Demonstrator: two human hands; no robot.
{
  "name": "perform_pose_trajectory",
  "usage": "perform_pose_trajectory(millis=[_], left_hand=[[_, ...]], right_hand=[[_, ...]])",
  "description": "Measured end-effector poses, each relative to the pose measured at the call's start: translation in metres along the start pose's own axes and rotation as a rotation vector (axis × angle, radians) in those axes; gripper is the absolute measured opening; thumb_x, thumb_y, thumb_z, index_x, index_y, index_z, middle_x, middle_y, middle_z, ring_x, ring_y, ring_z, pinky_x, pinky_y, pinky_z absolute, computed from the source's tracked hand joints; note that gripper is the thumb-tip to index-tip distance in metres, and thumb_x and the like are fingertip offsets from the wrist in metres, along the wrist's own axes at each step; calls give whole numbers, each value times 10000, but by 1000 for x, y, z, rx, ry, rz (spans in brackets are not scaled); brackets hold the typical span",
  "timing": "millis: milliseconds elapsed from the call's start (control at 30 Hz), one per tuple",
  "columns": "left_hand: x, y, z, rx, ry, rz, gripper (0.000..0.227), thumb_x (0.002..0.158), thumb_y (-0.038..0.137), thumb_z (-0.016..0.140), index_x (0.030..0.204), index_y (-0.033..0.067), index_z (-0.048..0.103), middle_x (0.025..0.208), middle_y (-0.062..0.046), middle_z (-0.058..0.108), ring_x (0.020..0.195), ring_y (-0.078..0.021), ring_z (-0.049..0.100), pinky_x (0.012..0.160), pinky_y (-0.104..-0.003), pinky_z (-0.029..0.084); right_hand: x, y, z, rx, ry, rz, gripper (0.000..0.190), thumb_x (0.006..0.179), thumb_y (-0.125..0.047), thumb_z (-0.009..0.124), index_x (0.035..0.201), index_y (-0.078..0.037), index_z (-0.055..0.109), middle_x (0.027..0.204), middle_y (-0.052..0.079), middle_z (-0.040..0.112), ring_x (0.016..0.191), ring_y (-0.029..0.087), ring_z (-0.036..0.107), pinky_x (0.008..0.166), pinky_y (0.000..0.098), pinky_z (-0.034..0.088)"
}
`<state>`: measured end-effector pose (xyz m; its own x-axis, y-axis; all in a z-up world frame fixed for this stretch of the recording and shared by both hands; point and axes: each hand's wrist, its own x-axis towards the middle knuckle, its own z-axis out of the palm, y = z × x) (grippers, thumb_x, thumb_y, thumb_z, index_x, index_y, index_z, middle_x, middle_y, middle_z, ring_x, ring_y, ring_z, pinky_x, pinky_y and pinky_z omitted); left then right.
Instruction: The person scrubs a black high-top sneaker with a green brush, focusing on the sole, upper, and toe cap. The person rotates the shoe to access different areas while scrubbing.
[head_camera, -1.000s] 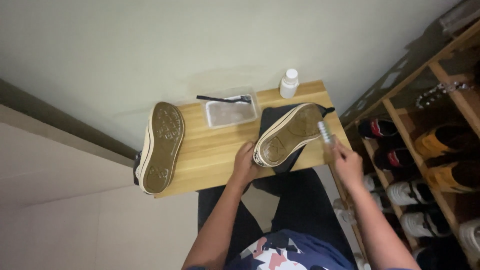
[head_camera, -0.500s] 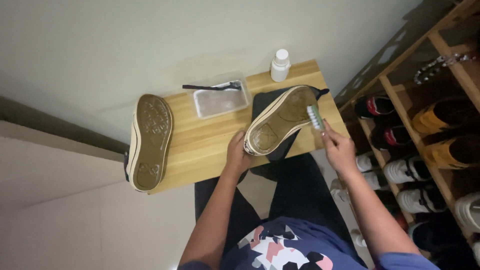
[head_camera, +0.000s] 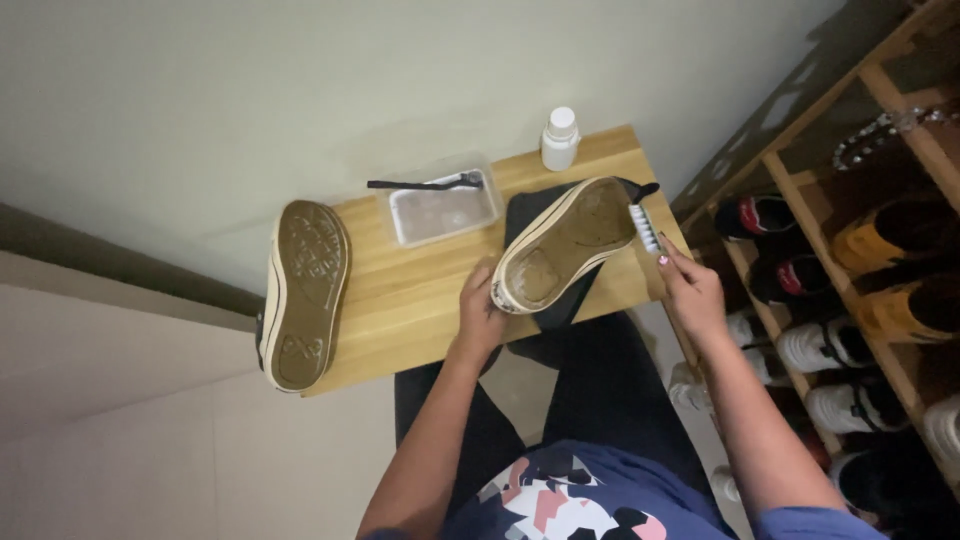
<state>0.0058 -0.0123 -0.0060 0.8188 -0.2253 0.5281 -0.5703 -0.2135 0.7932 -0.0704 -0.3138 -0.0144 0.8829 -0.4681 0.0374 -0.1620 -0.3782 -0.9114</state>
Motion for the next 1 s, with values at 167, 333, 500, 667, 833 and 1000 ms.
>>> perform_pose_trajectory(millis=[167, 333, 500, 667, 833, 1000], left_hand=[[37, 10, 0, 210, -83, 273, 255, 972, 298, 565, 1146, 228, 738, 905, -65, 575, 852, -331, 606, 808, -414, 532], [76, 33, -7, 435, -126, 598, 446, 1013, 222, 382, 1307, 359, 688, 871, 1, 424, 715, -237, 475, 689, -351, 469], [91, 52, -22, 601, -132, 967, 221, 1041, 196, 514, 1143, 299, 682, 832, -2, 420, 668, -234, 464, 676, -354, 442], [72, 33, -30, 619, -252, 1040, 75, 946, 293, 718, 940, 231, 678, 832, -10, 483, 751, -224, 537, 756, -349, 488], [53, 13, -36, 658, -333, 1088, 85, 921, 309, 741, 910, 234, 703, 874, -20, 542, 871, -233, 597, 869, -355, 514], [41, 19, -44, 732, -210, 816, 213, 873, 338, 709, 1063, 434, 727, 1293, -2, 580, 1310, -260, 509, 1088, -490, 420]], right_hand=[[5, 39, -25, 112, 98, -50, 318, 1087, -158, 577, 1397, -138, 646, 1352, 160, 644, 1202, 287, 577, 1013, 446, 458], [5, 37, -46, 108, 196, -145, 322, 1114, -118, 570, 1430, -129, 629, 1373, 155, 640, 1299, 272, 557, 1095, 445, 448], [-1, 43, -41, 173, 162, -137, 297, 1112, -136, 561, 1398, -100, 634, 1399, 147, 621, 1340, 286, 532, 1162, 483, 392], [-18, 21, -24, 185, 111, -88, 324, 1101, -126, 557, 1418, -110, 620, 1401, 143, 618, 1340, 285, 530, 1169, 482, 386], [-15, 45, -16, 161, 86, -93, 319, 1087, -147, 595, 1403, -122, 633, 1386, 144, 632, 1335, 291, 532, 1163, 480, 392], [-20, 46, -13, 141, 63, -41, 339, 1081, -178, 610, 1419, -147, 623, 1400, 109, 627, 1328, 274, 535, 1147, 457, 404]])
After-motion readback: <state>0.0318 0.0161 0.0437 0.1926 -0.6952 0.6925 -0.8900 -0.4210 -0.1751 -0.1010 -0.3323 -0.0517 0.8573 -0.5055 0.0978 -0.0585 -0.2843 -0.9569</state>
